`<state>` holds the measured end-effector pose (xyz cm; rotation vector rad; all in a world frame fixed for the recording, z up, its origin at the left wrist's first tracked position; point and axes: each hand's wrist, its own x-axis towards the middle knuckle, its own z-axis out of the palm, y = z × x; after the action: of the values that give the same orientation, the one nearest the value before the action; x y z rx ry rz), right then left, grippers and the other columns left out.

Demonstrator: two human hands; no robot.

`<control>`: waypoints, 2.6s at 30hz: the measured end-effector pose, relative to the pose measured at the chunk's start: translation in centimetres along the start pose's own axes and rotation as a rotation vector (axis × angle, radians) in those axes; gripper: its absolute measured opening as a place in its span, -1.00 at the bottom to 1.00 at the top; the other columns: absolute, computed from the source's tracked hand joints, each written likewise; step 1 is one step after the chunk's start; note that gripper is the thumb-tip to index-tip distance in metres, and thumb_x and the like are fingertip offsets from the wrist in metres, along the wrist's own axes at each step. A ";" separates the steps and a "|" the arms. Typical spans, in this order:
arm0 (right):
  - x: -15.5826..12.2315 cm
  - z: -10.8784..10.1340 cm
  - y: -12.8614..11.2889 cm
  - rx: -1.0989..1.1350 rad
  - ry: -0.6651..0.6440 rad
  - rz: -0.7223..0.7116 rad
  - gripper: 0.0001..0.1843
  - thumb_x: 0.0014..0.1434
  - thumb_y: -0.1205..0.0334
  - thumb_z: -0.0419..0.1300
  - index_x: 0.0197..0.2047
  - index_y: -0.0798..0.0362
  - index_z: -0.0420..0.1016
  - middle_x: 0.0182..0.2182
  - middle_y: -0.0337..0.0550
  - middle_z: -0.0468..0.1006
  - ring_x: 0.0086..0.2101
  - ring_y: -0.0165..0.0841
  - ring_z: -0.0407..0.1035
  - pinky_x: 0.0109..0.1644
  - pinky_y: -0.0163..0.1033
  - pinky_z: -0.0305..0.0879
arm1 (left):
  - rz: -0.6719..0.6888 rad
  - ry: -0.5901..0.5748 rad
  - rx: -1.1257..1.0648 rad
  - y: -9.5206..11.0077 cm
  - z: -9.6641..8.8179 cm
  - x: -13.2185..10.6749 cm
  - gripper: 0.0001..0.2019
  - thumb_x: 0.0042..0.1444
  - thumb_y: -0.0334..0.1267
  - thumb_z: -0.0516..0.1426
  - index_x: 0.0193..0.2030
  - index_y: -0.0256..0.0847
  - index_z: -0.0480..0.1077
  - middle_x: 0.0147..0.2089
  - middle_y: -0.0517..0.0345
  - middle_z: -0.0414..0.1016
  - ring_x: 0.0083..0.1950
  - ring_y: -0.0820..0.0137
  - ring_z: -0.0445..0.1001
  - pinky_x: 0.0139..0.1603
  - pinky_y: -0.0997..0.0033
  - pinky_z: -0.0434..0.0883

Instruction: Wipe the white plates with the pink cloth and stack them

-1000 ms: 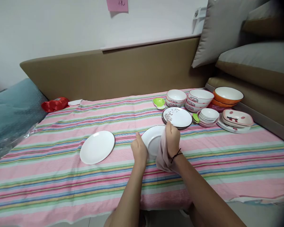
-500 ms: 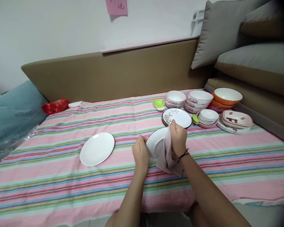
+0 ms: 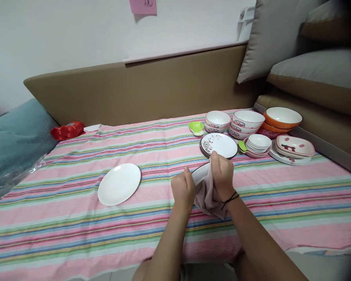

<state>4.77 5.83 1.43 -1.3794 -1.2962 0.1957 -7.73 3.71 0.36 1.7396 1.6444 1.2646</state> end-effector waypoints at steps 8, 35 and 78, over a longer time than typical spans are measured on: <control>-0.2 0.5 -1.8 -0.357 -0.022 -0.479 -0.57 0.30 0.32 -0.07 -0.63 0.02 0.13 -0.69 -0.25 0.24 -0.54 -0.39 0.11 -0.35 -0.22 -0.03 | -0.047 -0.045 -0.150 0.3 -0.3 0.2 -0.55 0.27 -0.06 -0.11 -0.64 -0.14 0.15 -0.65 0.23 0.17 -0.57 0.43 0.16 -0.45 0.37 0.03; 0.7 -0.6 0.1 -0.288 0.024 -0.177 -0.55 0.32 0.20 -0.11 -0.63 0.00 0.07 -0.67 -0.22 0.27 -0.58 -0.42 0.11 -0.43 -0.24 -0.06 | -0.509 -0.171 -1.226 -1.7 -3.8 2.4 -0.70 0.09 -0.21 0.19 -0.54 -0.21 0.16 -0.56 0.32 0.08 -0.50 0.54 0.21 -0.37 0.49 0.28; 1.4 -1.3 2.9 -0.151 0.165 0.153 -0.46 0.31 -0.03 -0.13 -0.66 -0.01 -0.06 -0.72 -0.34 -0.02 -0.63 -0.48 -0.10 -0.51 -0.24 -0.21 | -0.078 -0.317 -0.391 -1.0 -1.0 0.6 -0.90 0.15 -0.25 0.05 -0.22 -0.14 0.36 -0.53 0.31 0.30 -0.44 0.42 0.29 -0.36 0.45 0.18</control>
<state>7.89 6.94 0.39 -1.5908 -1.0869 0.0866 -9.17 4.20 0.21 1.5247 1.1825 1.1163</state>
